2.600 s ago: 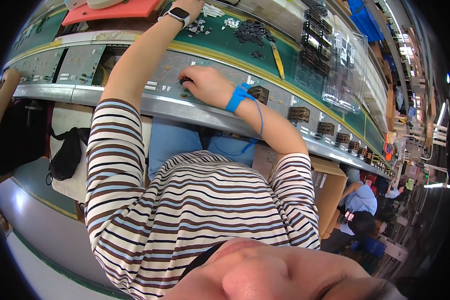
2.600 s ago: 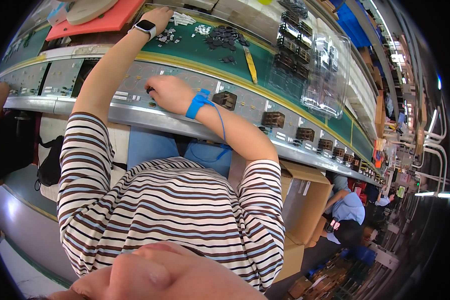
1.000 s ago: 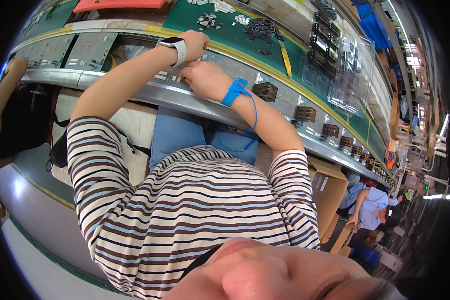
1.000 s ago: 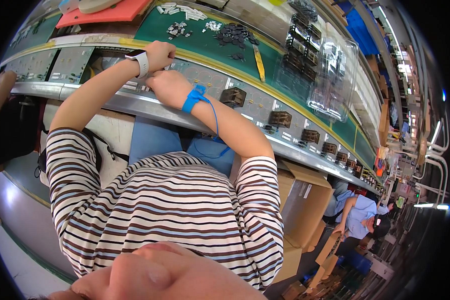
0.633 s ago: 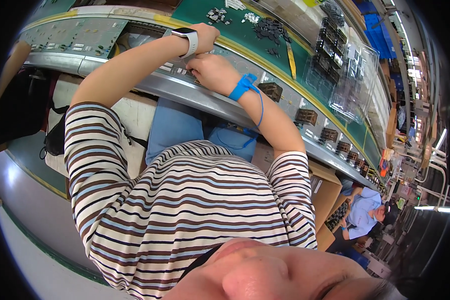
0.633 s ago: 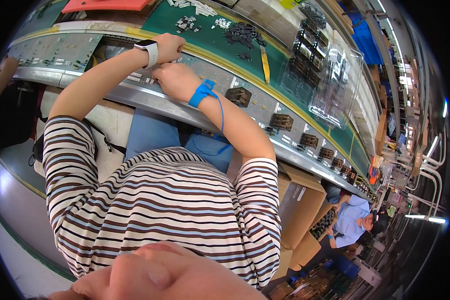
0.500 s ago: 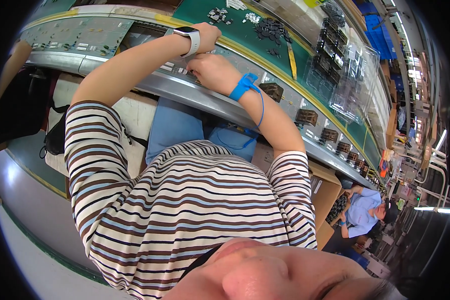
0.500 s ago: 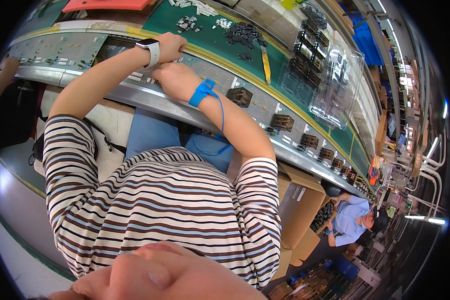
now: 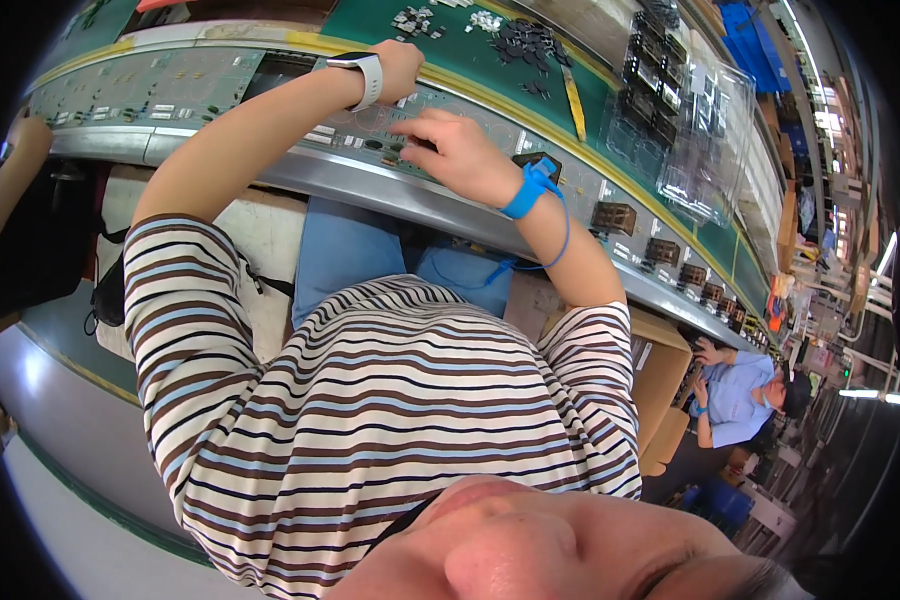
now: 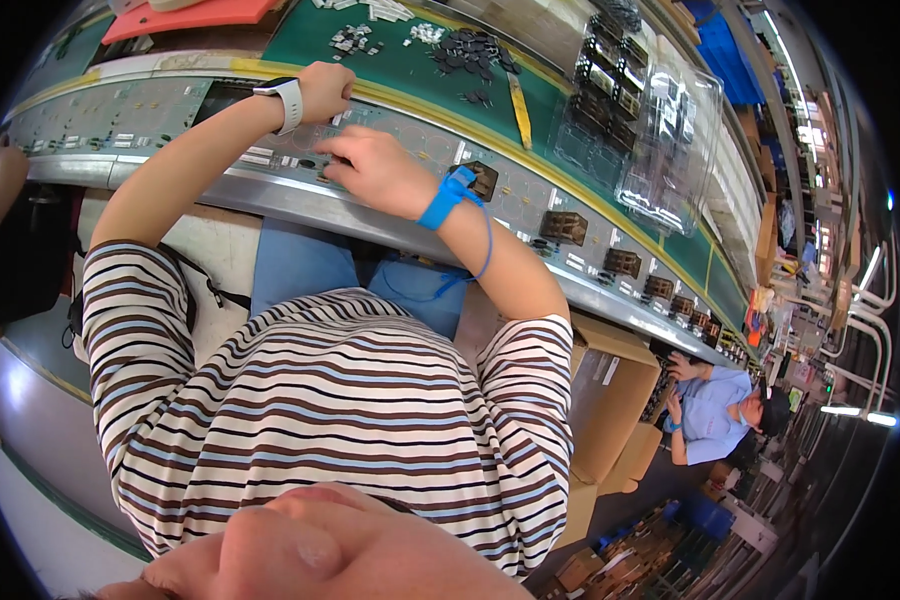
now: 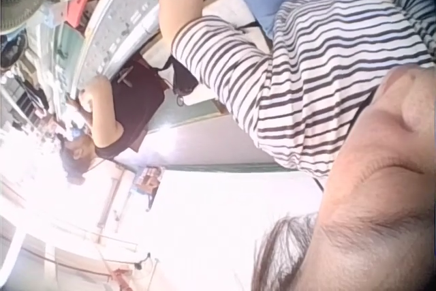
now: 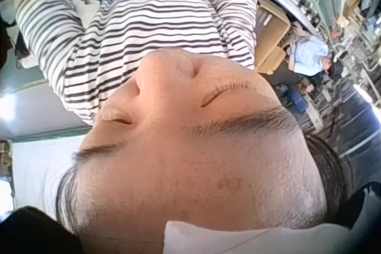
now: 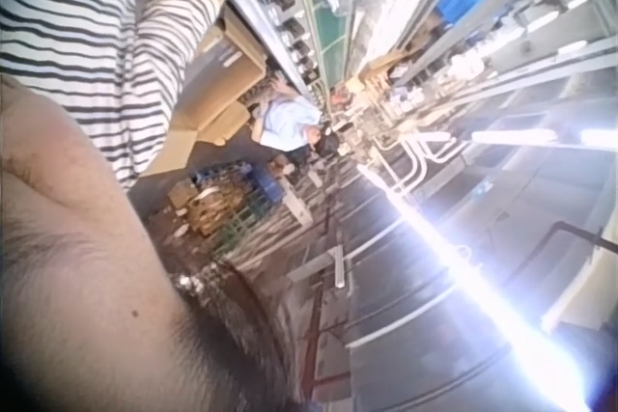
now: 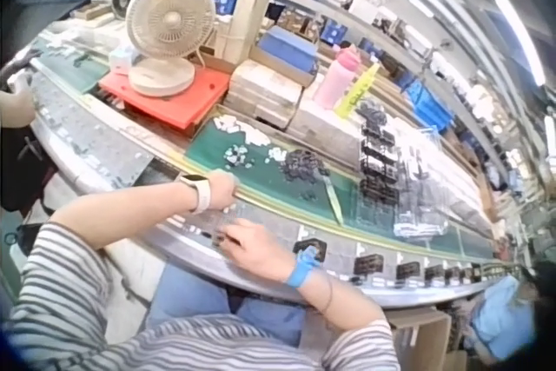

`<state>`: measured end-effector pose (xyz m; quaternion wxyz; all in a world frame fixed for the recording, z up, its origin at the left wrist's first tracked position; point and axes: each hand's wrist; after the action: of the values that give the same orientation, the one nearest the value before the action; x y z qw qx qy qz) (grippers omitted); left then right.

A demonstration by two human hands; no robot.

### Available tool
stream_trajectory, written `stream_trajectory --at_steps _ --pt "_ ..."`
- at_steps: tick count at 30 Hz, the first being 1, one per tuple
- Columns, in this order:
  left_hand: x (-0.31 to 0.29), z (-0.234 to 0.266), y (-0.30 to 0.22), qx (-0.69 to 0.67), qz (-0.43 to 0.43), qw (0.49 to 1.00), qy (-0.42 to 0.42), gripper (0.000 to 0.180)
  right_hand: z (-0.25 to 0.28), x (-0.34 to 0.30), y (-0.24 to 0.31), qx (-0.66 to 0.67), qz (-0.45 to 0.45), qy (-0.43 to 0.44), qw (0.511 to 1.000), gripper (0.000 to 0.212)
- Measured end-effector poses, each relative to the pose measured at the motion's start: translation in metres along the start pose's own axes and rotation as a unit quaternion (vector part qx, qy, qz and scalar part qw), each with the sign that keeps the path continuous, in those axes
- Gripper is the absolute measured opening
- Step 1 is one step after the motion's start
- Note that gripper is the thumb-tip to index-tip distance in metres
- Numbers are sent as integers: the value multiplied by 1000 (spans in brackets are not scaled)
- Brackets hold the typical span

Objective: The person assembles electronic components by hand, inserting small parts into a circuit board or plastic casing on a conveyor belt while wearing an anti-static wrist strap.

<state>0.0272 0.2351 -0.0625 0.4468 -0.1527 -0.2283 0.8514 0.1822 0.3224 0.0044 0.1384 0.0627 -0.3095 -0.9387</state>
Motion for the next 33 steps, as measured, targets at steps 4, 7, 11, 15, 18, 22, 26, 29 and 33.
stream_trajectory --at_steps 4,7,11,15,18,22,26,29,33 --pt "5 -10 -6 -16 -15 1000 -9 8 -9 -13 -14 200 -102 94 970 33" --pt "12 -20 -12 -33 -21 999 -5 8 -18 -18 -19 219 -35 54 974 34" --pt "23 -38 -19 -39 -30 999 9 8 -22 -25 -15 -18 -20 -46 999 27" --pt "28 -52 -17 -66 -54 996 -7 8 -33 -24 -19 -182 -6 -54 982 18" --pt "33 -61 -19 -74 -50 996 -2 9 -35 -23 -30 -286 39 -75 955 18" --pt "35 -60 -27 -65 -62 996 16 10 -44 -31 -43 -280 36 -101 954 19" --pt "35 -56 -32 -57 -49 996 54 20 -50 -33 -50 -265 32 -130 955 18" --pt "35 -56 -33 -58 -50 996 51 21 -56 -33 -53 -268 37 -151 951 13" --pt "36 -58 -36 -71 -38 995 50 21 -53 -36 -54 -277 41 -157 947 7"
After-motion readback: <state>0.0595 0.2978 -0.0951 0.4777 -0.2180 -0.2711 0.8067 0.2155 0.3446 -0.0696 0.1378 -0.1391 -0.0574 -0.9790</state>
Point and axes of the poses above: each hand's wrist, its own x-axis towards the middle knuckle, its own z-axis out of the back of the hand, y = z × x, and after that the axes turned 6 degrees about -x, right-handed
